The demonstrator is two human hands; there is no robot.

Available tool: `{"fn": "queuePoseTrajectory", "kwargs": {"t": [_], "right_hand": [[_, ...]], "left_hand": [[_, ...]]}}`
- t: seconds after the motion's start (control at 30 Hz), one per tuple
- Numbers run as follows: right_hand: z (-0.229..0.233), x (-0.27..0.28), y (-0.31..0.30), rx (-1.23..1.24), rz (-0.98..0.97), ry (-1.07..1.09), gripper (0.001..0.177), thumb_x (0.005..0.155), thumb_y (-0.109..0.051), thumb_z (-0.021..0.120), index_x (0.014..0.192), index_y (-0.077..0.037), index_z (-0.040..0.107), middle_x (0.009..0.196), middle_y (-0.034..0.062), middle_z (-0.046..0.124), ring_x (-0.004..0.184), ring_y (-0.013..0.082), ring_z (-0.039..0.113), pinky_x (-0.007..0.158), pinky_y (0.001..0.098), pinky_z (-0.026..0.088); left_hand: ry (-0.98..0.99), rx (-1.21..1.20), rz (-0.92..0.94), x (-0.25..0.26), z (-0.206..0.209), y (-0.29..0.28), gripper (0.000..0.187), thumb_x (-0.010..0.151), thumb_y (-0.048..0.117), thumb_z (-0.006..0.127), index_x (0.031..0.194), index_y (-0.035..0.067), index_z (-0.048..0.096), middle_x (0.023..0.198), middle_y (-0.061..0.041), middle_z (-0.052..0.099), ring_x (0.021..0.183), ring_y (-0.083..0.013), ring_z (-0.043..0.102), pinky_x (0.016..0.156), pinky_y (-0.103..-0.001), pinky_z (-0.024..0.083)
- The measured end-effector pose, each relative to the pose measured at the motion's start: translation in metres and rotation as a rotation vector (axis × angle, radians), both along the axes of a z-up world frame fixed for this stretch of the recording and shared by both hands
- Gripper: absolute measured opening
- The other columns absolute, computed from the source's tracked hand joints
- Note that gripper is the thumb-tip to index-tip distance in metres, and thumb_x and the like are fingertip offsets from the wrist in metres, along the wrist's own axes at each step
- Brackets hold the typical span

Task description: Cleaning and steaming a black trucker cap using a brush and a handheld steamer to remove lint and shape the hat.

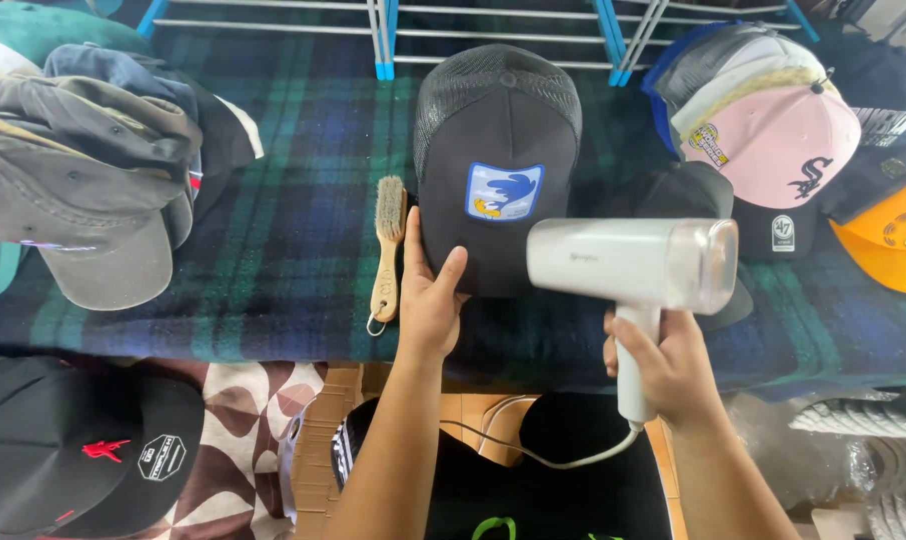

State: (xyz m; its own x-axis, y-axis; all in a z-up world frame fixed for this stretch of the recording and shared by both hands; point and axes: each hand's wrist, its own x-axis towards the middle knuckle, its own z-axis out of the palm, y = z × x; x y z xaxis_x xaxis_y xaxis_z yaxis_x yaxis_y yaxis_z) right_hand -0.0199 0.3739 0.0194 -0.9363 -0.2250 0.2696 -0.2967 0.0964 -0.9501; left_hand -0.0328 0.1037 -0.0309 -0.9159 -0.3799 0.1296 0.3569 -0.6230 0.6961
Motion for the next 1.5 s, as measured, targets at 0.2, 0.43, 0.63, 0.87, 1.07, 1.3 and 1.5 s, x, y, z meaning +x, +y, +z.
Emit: {"fn": "queuePoseTrajectory", "kwargs": {"t": [0.2, 0.43, 0.63, 0.87, 1.07, 1.3, 1.5], "right_hand": [[0.002, -0.022, 0.011, 0.026, -0.032, -0.014, 0.045, 0.096, -0.002, 0.057, 0.138, 0.006, 0.045, 0.068, 0.0187, 0.062, 0.046, 0.0249, 0.063, 0.046, 0.039, 0.057], [0.007, -0.031, 0.005, -0.043, -0.104, -0.043, 0.03, 0.104, -0.005, 0.054, 0.13, 0.005, 0.042, 0.079, 0.017, 0.061, 0.052, 0.0226, 0.062, 0.049, 0.0382, 0.057], [-0.009, 0.001, 0.009, -0.001, 0.069, -0.002, 0.024, 0.094, 0.0, 0.057, 0.116, 0.009, 0.061, 0.056, 0.0149, 0.063, 0.04, 0.0212, 0.062, 0.044, 0.0361, 0.057], [0.039, 0.047, -0.031, 0.202, 0.03, -0.162, 0.018, 0.091, -0.014, 0.069, 0.1, 0.002, 0.069, 0.072, 0.0119, 0.069, 0.06, 0.0214, 0.064, 0.059, 0.0347, 0.057], [0.041, 0.044, -0.032, 0.091, 0.153, -0.132, 0.023, 0.095, -0.018, 0.063, 0.106, 0.002, 0.066, 0.085, 0.0122, 0.068, 0.065, 0.0195, 0.064, 0.057, 0.0316, 0.056], [0.043, 0.025, -0.016, 0.053, -0.009, -0.154, 0.033, 0.102, -0.015, 0.051, 0.131, 0.0, 0.045, 0.091, 0.0184, 0.06, 0.064, 0.0238, 0.058, 0.05, 0.035, 0.051], [0.043, 0.034, -0.017, 0.117, 0.042, -0.222, 0.026, 0.098, -0.016, 0.059, 0.108, 0.008, 0.064, 0.091, 0.0172, 0.068, 0.066, 0.0237, 0.063, 0.055, 0.0365, 0.055]], "left_hand": [[0.007, 0.018, -0.011, 0.004, -0.001, 0.0, 0.085, 0.1, 0.001, 0.06, 0.166, 0.027, 0.013, 0.161, -0.021, 0.037, 0.127, -0.043, 0.059, 0.089, -0.057, 0.061], [0.001, 0.018, -0.036, 0.003, 0.003, 0.0, 0.086, 0.1, 0.001, 0.061, 0.166, 0.028, 0.013, 0.161, -0.02, 0.037, 0.127, -0.0446, 0.059, 0.089, -0.059, 0.061], [0.009, 0.018, -0.025, -0.001, -0.001, 0.0, 0.085, 0.099, 0.0, 0.061, 0.166, 0.026, 0.016, 0.159, -0.021, 0.039, 0.125, -0.0449, 0.06, 0.089, -0.059, 0.061], [-0.139, -0.007, -0.078, 0.022, 0.041, 0.002, 0.092, 0.089, 0.021, 0.066, 0.164, 0.027, 0.014, 0.163, -0.006, 0.04, 0.137, -0.0251, 0.052, 0.094, -0.043, 0.058], [-0.13, -0.034, -0.069, 0.023, 0.039, 0.002, 0.09, 0.091, 0.022, 0.066, 0.164, 0.026, 0.014, 0.162, -0.01, 0.041, 0.133, -0.0243, 0.055, 0.086, -0.035, 0.06], [-0.082, 0.006, -0.089, 0.023, 0.038, 0.001, 0.088, 0.093, 0.018, 0.064, 0.164, 0.025, 0.013, 0.163, -0.012, 0.037, 0.138, -0.0286, 0.051, 0.094, -0.041, 0.059], [-0.076, 0.062, -0.122, 0.02, 0.032, -0.002, 0.087, 0.092, 0.018, 0.064, 0.164, 0.028, 0.015, 0.164, -0.009, 0.037, 0.136, -0.0276, 0.051, 0.088, -0.041, 0.06]]}}
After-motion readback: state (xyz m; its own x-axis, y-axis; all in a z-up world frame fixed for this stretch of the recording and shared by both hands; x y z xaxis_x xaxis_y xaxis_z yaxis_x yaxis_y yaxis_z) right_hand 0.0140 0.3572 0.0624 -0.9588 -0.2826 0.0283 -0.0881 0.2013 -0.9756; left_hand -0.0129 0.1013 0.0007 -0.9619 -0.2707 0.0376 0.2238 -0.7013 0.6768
